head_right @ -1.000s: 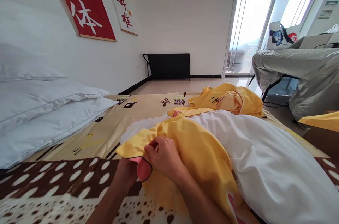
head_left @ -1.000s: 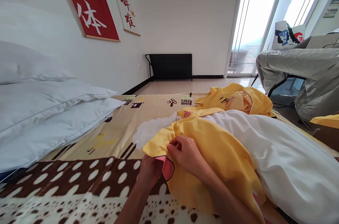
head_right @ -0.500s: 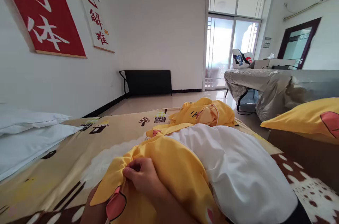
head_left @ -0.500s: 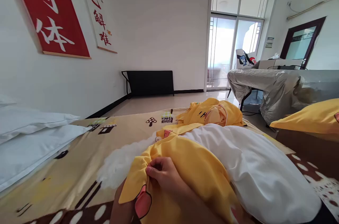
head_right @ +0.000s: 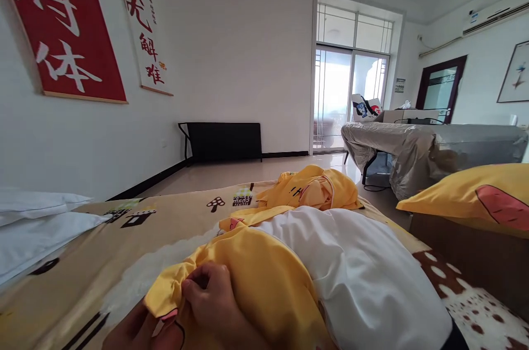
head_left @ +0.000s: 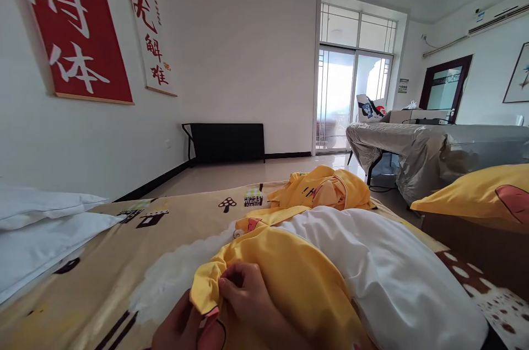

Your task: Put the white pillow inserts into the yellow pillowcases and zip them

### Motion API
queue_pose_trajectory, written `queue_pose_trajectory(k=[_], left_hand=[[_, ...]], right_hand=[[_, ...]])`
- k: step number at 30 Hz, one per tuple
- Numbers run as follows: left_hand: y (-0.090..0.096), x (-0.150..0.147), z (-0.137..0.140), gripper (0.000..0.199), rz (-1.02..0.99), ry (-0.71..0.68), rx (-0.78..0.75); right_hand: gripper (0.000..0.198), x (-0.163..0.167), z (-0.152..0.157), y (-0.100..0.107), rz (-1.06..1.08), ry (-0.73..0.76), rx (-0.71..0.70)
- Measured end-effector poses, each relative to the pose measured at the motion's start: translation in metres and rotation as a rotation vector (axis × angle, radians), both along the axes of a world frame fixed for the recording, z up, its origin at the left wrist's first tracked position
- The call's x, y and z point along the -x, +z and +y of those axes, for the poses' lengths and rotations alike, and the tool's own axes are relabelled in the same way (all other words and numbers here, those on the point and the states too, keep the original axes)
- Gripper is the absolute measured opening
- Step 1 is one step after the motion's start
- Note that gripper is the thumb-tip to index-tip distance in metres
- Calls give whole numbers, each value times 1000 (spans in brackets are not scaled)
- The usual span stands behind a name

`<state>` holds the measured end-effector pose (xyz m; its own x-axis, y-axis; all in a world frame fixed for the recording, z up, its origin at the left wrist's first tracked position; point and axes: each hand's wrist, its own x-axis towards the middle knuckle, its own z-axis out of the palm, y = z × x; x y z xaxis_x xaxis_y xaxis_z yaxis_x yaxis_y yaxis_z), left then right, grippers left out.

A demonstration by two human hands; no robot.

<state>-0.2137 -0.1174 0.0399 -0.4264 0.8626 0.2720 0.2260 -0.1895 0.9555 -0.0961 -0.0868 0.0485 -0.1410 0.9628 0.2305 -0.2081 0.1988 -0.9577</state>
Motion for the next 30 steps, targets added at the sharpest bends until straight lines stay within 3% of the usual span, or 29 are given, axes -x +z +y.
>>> queue_pose_trajectory(k=[5,11,16,19,24,26,30], left_hand=[[9,-6,-2,45,24,-60,-3],[6,-3,-2,42,40,-70,-1],[9,-4,-5,43,-39,-94,29],[6,-2,-4,49,-135,-155,69],[-1,7,2,53,-259,-227,96],[-2,8,2,52,-252,-238,81],[0,2,-3,47,-242,-263,15]], right_hand=[[22,4,-4,-4,-80,-58,-108],[17,1,-12,-1,-306,-178,-373],[18,-5,-11,4,-321,-123,-329],[17,-6,-10,3,-396,-211,-310],[12,-6,-9,-1,-646,-252,-544],[12,-6,-9,1,-625,-189,-494],[11,-4,-11,3,-419,-37,-239]])
